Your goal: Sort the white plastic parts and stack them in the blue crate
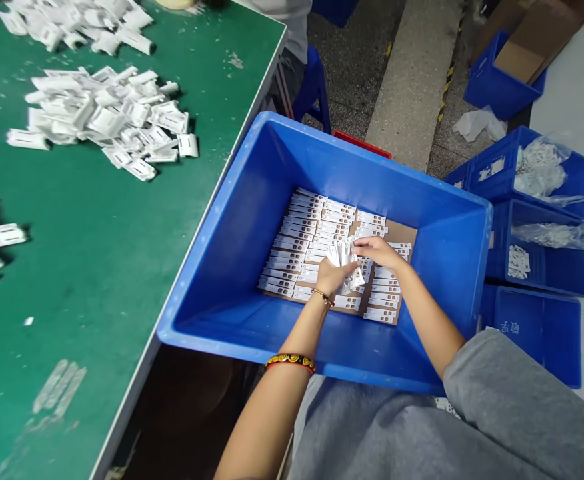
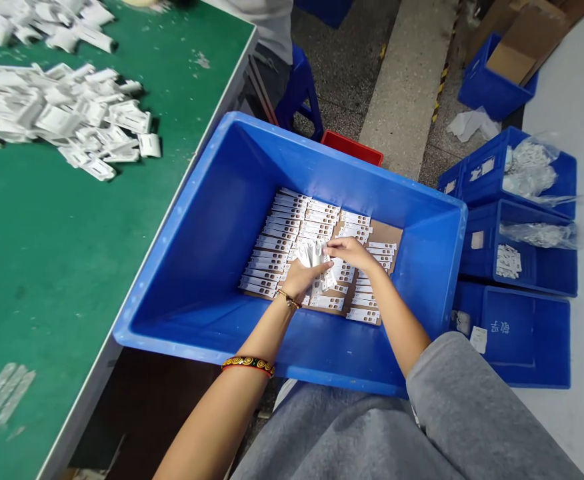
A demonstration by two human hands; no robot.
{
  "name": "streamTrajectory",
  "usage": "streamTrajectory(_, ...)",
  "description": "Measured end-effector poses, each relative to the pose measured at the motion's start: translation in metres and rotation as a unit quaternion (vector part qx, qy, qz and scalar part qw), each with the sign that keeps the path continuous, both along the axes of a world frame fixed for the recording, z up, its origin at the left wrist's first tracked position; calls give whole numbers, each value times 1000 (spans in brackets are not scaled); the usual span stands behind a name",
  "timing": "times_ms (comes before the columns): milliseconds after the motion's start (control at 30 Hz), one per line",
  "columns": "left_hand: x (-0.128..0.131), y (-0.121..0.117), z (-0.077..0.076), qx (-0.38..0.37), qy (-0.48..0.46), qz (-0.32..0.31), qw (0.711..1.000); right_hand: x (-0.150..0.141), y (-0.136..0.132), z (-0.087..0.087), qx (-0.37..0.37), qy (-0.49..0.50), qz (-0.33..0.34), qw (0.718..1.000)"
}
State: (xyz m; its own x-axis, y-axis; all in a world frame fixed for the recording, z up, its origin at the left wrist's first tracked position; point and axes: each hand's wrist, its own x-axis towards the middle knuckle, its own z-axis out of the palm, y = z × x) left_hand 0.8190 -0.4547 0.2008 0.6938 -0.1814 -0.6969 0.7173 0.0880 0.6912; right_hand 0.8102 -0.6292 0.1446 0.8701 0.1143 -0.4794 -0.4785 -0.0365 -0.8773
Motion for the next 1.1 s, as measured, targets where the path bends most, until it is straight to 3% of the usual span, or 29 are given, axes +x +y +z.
streamTrajectory(67, 1, 0, -2, 7, -10, -3, 1000, 1, -6, 7, 29, -7, -67, 997)
streamTrajectory(133, 2, 1, -4, 2, -6, 16, 1000, 3, -30, 4, 4, -25, -135, 990)
streamTrajectory(167, 3, 1, -4, -4, 2, 27, 1000, 5, -47, -1, -46, -34, -162, 985)
streamTrajectory(233, 4, 1, -3, -18, 23, 39, 999, 5, -81, -18, -224, -35, -170, 959)
streamTrajectory(300, 4, 0, -1, -32, 40, 41, 998, 0, -107, -39, -395, -13, -125, 910)
streamTrajectory(367, 4, 0, 0, -35, 47, 42, 997, -10, -122, -60, -477, 11, -73, 876)
streamTrajectory(500, 3, -1, -2, -30, 61, 53, 996, -34, -126, -90, -518, 18, -26, 855)
streamTrajectory(733, 1, -1, -5, -39, 76, 50, 995, -37, -123, -114, -549, -13, 21, 835)
streamTrajectory(900, -1, 1, -5, -36, 70, 36, 996, -35, -118, -118, -542, -36, 16, 839)
streamTrajectory(1100, -2, 2, -7, -15, 47, 29, 998, -29, -112, -104, -512, -37, -47, 857)
